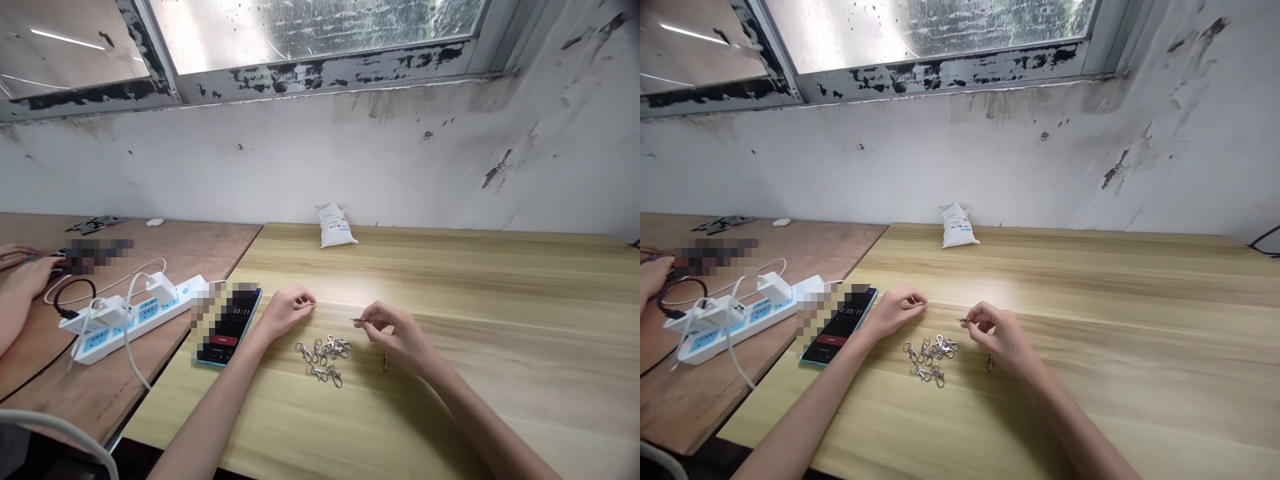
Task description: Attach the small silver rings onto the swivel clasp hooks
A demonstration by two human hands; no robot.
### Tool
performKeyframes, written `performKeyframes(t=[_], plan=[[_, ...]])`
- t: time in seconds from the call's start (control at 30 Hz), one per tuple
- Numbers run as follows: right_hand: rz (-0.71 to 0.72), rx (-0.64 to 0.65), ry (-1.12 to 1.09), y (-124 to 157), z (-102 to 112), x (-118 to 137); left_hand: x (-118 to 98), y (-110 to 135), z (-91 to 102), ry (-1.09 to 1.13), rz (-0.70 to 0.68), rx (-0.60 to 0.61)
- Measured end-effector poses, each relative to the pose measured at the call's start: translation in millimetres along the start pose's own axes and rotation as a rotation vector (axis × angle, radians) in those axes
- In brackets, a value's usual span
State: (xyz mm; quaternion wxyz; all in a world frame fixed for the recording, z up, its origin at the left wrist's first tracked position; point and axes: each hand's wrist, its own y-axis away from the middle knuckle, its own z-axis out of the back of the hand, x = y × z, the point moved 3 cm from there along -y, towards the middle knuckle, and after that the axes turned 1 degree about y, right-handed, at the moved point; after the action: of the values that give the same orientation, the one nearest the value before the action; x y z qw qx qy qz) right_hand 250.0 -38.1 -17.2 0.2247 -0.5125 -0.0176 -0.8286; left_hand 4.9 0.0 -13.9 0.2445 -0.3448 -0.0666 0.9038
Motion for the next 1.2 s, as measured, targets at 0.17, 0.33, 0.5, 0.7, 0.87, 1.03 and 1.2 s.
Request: performKeyframes(t=[0.17, 0.33, 0.5, 0.7, 0.87, 1.03, 1.2], plan=[[0.019, -0.037, 0.145, 1.2, -4.8, -4.0, -1.2, 0.3, -7.5, 0.027, -0.018, 0.002], [0.111, -0.131, 0.455, -0.2, -8.0, -12.6, -1.8, -0.3, -10.5, -0.039, -0.081, 0.020], [0.143, -0.131, 0.612, -2.2, -8.0, -18.1, -2.5, 0.3, -11.5, -0.063, -0.074, 0.018], [0.228, -0.137, 0.840, -2.5, -4.6, -10.0, -8.7, 2.0, -11.1, -0.041, -0.071, 0.031], [0.316, -0.239, 0.815, -1.2, -10.4, -6.2, -22.9, 2.1, -13.6, -0.033, -0.178, -0.028], [0.354, -0.255, 0.744, -1.9, -19.7, -10.1, -32.5, 3.2, -21.0, -0.073, -0.237, -0.026], [0.369, -0.275, 0.705, -1.8, -17.3, -10.8, -33.8, 3.4, -22.2, -0.078, -0.223, 0.020]])
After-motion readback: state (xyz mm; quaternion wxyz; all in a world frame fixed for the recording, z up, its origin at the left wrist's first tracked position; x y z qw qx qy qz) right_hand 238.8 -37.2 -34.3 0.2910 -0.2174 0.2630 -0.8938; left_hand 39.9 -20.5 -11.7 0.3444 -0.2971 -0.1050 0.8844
